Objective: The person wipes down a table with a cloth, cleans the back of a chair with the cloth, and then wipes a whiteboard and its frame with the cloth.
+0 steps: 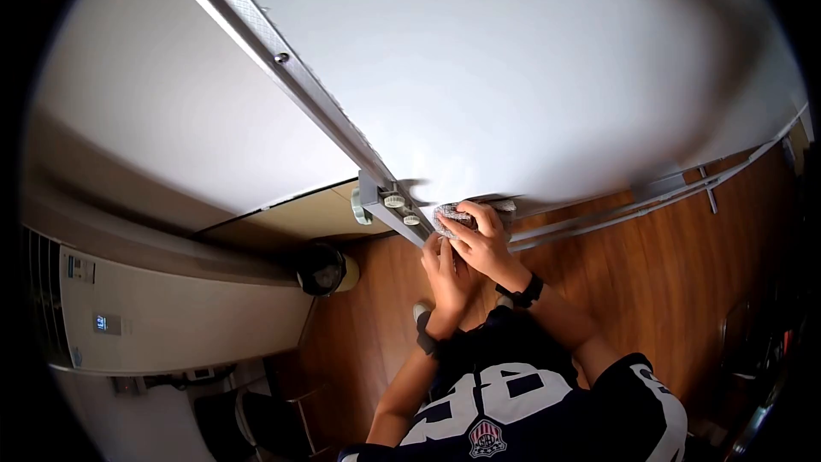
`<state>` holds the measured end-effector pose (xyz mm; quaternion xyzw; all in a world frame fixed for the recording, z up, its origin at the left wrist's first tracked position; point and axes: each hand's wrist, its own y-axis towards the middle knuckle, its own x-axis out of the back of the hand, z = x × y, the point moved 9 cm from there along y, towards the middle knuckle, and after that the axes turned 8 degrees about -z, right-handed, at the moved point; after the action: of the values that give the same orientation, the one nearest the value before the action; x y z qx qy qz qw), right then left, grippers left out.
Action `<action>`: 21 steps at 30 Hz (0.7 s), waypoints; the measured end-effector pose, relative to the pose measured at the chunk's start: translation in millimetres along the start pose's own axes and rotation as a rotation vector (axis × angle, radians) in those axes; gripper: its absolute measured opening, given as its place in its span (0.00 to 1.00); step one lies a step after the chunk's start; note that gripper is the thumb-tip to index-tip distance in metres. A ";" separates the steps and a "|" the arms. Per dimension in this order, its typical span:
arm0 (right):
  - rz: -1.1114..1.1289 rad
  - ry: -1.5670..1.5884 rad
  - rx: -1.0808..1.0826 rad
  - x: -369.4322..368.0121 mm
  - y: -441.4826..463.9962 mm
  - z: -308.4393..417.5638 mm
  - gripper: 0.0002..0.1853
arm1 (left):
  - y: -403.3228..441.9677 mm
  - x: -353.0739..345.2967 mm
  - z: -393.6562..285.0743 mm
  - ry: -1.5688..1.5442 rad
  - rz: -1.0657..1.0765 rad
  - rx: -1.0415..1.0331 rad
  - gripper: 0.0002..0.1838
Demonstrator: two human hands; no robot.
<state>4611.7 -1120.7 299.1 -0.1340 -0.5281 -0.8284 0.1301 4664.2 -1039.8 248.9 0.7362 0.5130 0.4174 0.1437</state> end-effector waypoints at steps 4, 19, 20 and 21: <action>0.052 0.083 -0.010 14.9 -1.5 -6.7 0.23 | -32.2 -35.1 37.8 -0.197 0.230 0.210 0.20; -0.162 0.146 0.135 74.0 127.4 51.5 0.25 | 79.1 48.1 -91.0 -0.199 -0.081 -0.053 0.26; -0.154 0.133 0.146 62.0 119.0 54.4 0.25 | 74.3 51.6 -78.3 -0.211 -0.098 -0.021 0.24; -0.148 0.121 0.156 50.3 110.2 57.8 0.24 | 68.8 55.1 -65.6 -0.204 -0.113 0.033 0.24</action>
<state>4609.2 -1116.8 433.2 -0.0338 -0.5905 -0.7987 0.1105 4664.9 -1035.6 358.6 0.7470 0.5433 0.3229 0.2063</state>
